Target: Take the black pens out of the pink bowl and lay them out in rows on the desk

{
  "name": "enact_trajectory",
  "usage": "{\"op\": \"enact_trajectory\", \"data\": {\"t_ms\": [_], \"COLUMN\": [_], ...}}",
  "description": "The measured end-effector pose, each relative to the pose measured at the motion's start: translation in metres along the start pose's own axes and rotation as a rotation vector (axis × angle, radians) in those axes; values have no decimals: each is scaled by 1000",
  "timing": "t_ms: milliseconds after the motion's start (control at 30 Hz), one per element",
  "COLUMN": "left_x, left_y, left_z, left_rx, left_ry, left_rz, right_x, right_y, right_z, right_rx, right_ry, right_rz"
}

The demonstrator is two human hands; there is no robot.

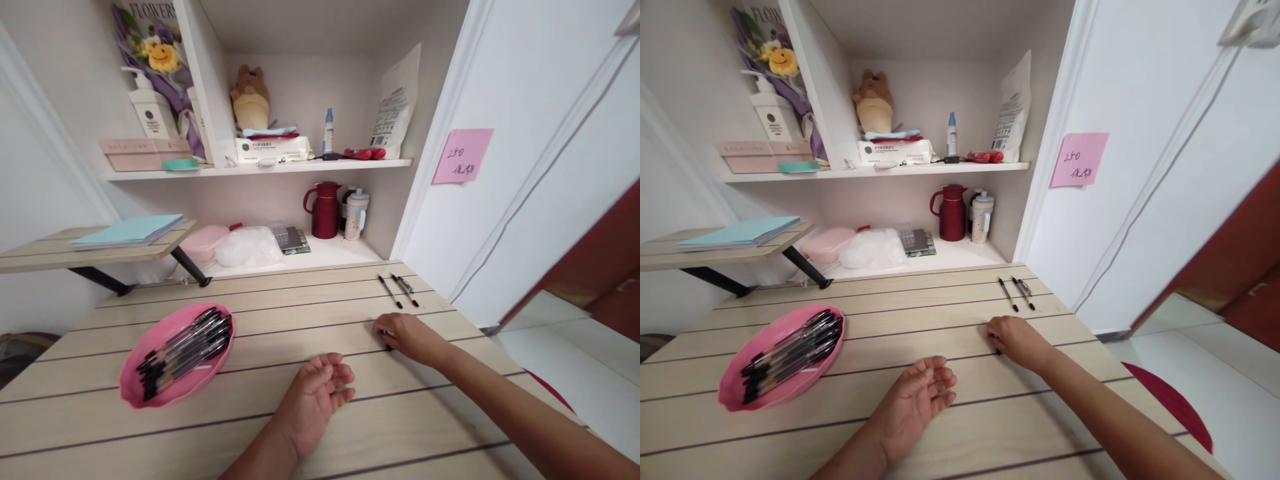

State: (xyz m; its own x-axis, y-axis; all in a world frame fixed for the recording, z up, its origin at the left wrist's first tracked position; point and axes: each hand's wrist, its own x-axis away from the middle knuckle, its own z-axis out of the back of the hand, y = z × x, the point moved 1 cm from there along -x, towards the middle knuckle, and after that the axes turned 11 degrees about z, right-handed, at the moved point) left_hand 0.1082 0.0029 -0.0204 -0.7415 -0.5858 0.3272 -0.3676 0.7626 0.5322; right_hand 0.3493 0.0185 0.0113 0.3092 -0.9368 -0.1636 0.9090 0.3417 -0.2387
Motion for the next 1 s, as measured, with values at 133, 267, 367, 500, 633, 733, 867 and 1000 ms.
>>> {"op": "enact_trajectory", "data": {"t_ms": [133, 267, 367, 500, 633, 733, 867, 1000], "left_x": [-1, -1, -2, -1, -1, -1, 0, 0], "left_y": [-1, -2, -1, -1, 0, 0, 0, 0], "left_z": [1, 2, 1, 2, 1, -1, -3, -2], "left_rx": [-4, -7, -7, -9, -13, -13, -9, 2], "left_ry": [2, 8, 1, -3, 2, 12, 20, 28], "left_rz": [2, 3, 5, 7, 8, 16, 19, 23], "right_x": [6, 14, 18, 20, 13, 2, -18, -40], "right_y": [16, 22, 10, -16, -8, 28, 76, 98], "right_z": [-2, 5, 3, -17, -21, 3, 33, 30], "right_rx": [-10, -33, -73, 23, 52, 64, 161, 186], "right_ry": [-62, 3, 62, 81, 97, 168, 187, 157], "right_rz": [-41, -177, -240, -206, -237, -369, -613, -666]}}
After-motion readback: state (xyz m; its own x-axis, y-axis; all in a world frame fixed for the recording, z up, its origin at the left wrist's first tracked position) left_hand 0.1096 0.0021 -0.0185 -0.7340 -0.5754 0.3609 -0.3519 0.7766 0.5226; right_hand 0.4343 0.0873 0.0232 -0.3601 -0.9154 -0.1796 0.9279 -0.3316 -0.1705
